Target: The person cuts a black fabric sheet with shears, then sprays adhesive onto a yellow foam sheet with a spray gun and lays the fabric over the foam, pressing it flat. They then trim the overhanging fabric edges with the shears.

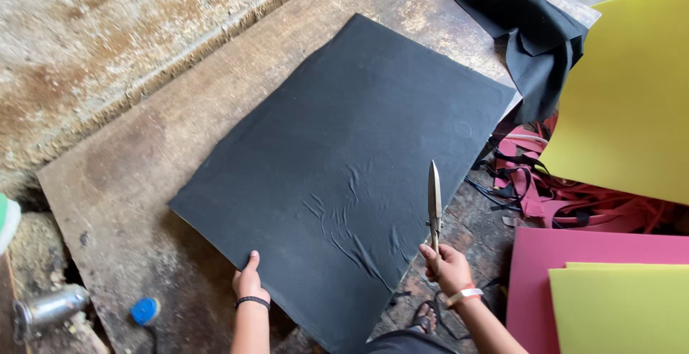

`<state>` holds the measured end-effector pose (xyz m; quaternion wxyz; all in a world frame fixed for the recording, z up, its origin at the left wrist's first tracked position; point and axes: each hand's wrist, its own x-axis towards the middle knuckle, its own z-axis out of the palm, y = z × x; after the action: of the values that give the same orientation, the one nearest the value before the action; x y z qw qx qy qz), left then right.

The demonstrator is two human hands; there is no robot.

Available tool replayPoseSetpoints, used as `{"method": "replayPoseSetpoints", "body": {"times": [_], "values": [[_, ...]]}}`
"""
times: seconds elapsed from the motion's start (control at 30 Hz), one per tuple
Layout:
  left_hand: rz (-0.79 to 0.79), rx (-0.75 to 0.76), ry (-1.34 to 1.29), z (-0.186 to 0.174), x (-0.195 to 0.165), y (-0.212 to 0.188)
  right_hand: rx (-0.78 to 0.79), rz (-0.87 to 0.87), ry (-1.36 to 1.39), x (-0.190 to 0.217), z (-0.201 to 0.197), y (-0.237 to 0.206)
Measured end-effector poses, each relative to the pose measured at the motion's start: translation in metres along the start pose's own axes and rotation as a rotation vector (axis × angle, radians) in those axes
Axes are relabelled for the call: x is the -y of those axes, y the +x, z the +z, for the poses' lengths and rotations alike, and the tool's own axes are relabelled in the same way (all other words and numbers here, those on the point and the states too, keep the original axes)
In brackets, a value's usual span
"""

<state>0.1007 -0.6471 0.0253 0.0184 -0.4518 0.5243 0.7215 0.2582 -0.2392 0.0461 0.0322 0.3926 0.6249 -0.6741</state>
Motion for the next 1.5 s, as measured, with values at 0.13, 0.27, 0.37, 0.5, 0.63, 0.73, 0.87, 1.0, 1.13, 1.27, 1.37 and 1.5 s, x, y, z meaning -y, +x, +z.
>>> {"method": "replayPoseSetpoints", "body": {"times": [0.13,0.27,0.37,0.5,0.63,0.73,0.87,1.0,1.13,1.27,1.37,1.5], "values": [[0.089,-0.007,0.160,0.007,0.052,-0.028,-0.231,-0.047,-0.305,0.007,-0.023,0.021],[0.353,-0.404,1.025,-0.001,0.040,-0.041,-0.383,0.008,-0.636,0.027,-0.042,0.054],[0.677,-0.260,1.262,0.023,-0.008,-0.025,-0.466,-0.019,-0.535,0.035,-0.038,0.085],[1.013,0.127,1.362,0.101,-0.065,0.024,-0.550,-0.001,-0.555,0.033,-0.025,0.122],[0.959,0.201,1.554,0.209,-0.116,0.083,-0.568,0.059,-0.555,0.026,-0.007,0.135],[0.728,0.158,1.620,0.257,-0.146,0.115,-0.698,-0.016,-0.545,0.024,0.004,0.137],[0.579,0.123,1.567,0.282,-0.160,0.140,-0.786,-0.209,-0.582,0.034,0.008,0.136],[0.542,0.391,1.514,0.298,-0.191,0.141,-0.798,-0.507,-0.750,0.060,0.013,0.142],[0.734,0.481,1.222,0.289,-0.219,0.101,-0.739,-0.844,-0.819,0.110,0.007,0.165],[0.877,0.142,1.096,0.253,-0.234,0.055,-0.592,-1.041,-0.935,0.189,0.009,0.222],[0.612,0.108,0.622,0.218,-0.216,0.029,-0.491,-1.204,-1.022,0.273,0.016,0.276],[0.478,0.013,0.045,0.203,-0.120,-0.020,-0.543,-1.558,-1.226,0.406,0.045,0.340]]}}
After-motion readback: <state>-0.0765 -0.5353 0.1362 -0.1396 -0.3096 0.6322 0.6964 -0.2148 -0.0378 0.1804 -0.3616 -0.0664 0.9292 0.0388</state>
